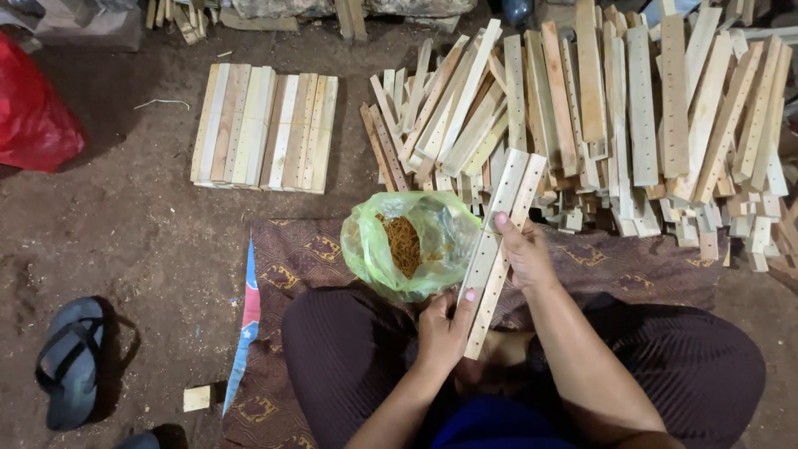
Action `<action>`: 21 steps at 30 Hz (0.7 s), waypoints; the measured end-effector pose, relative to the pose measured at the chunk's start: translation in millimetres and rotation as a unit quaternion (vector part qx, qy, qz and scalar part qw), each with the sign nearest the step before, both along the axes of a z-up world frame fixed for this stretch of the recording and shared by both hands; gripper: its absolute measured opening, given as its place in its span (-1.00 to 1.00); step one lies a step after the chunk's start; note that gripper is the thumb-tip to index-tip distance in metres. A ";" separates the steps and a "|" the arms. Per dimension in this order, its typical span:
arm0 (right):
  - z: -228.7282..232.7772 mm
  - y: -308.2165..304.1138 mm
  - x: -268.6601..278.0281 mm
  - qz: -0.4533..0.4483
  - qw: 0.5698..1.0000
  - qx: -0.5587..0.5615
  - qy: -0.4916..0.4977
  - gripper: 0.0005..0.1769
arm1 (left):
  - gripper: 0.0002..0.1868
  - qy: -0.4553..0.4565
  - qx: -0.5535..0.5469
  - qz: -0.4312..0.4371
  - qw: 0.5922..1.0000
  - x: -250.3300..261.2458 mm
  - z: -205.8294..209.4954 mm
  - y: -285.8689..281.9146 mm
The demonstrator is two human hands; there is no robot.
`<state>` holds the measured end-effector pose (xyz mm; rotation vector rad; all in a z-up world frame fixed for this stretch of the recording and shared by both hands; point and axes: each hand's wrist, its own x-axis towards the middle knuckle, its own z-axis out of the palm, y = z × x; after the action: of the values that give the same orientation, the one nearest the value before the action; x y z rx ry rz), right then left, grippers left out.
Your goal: Sorting and stacking wooden slats from a large pile into organized groups on the floor.
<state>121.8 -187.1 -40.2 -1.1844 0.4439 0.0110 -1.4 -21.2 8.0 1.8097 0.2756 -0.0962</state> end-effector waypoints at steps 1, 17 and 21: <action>5.2 -0.7 0.9 0.001 1.000 -0.001 -0.001 -0.66 | -0.34 -0.001 -0.001 0.001 1.000 1.0 -4.0 -0.9; 1.0 -3.0 -4.3 0.070 0.994 0.020 -0.077 -0.65 | -0.64 0.008 -0.100 0.019 0.995 4.8 -11.7 -1.2; -7.3 1.3 -2.8 0.036 0.995 0.027 -0.091 -0.75 | -0.64 0.070 -0.082 0.044 0.993 11.8 -6.3 -2.3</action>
<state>119.0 -185.8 -47.6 -1.1365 0.2390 -0.0229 10.4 -23.5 1.7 1.6284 0.4332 -0.1791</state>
